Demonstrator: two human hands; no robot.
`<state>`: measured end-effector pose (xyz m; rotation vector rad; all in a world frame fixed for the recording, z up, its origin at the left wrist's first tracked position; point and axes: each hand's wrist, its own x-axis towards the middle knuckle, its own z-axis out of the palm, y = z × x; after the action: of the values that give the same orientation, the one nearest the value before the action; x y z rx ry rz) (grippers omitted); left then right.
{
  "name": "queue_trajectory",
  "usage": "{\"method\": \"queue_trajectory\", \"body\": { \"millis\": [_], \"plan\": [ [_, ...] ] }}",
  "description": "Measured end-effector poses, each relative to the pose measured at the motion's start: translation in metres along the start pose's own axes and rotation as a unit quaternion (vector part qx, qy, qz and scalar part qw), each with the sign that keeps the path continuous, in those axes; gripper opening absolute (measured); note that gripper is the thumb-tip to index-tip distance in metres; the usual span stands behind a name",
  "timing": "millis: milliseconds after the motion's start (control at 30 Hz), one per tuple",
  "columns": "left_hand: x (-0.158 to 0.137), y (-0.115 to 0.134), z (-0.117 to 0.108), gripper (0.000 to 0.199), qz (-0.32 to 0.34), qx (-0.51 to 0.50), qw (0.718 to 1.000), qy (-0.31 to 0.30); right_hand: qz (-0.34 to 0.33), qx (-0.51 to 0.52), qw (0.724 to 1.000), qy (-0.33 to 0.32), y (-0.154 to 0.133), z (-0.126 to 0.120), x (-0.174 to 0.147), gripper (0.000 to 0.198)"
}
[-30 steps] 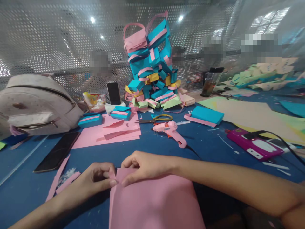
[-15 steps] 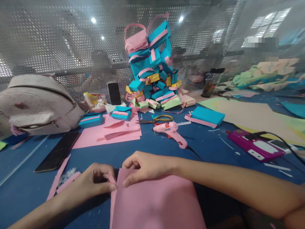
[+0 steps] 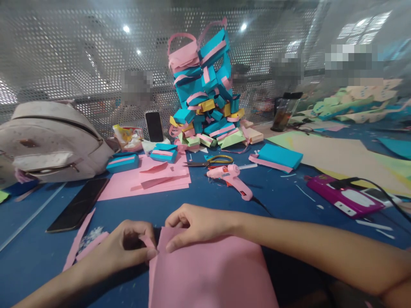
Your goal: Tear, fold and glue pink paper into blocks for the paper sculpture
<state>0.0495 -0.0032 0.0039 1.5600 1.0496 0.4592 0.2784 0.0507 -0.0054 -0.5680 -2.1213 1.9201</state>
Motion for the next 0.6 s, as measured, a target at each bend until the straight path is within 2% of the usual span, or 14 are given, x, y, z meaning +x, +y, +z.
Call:
{"method": "queue_trajectory", "body": {
  "millis": [167, 267, 467, 600],
  "plan": [
    [0.0001, -0.0028, 0.0006, 0.026, -0.021, -0.073, 0.996, -0.043, 0.012, -0.002, 1.0, 0.004, -0.0004, -0.0002, -0.0002, 0.026],
    [-0.0009, -0.0028, 0.0017, 0.027, -0.037, -0.091, 0.994, -0.046, 0.008, -0.001, 1.0, 0.0, 0.0, 0.0002, -0.0002, 0.025],
    [-0.0026, -0.0028, 0.0013, 0.023, -0.04, -0.037, 0.998, -0.001, 0.0, -0.01, 1.0, -0.008, 0.0033, -0.0002, -0.0003, 0.031],
    [-0.0035, -0.0024, 0.0004, 0.024, -0.039, 0.006, 0.999, 0.008, -0.001, -0.024, 1.0, -0.004, 0.0041, -0.0009, -0.0003, 0.033]
  ]
}}
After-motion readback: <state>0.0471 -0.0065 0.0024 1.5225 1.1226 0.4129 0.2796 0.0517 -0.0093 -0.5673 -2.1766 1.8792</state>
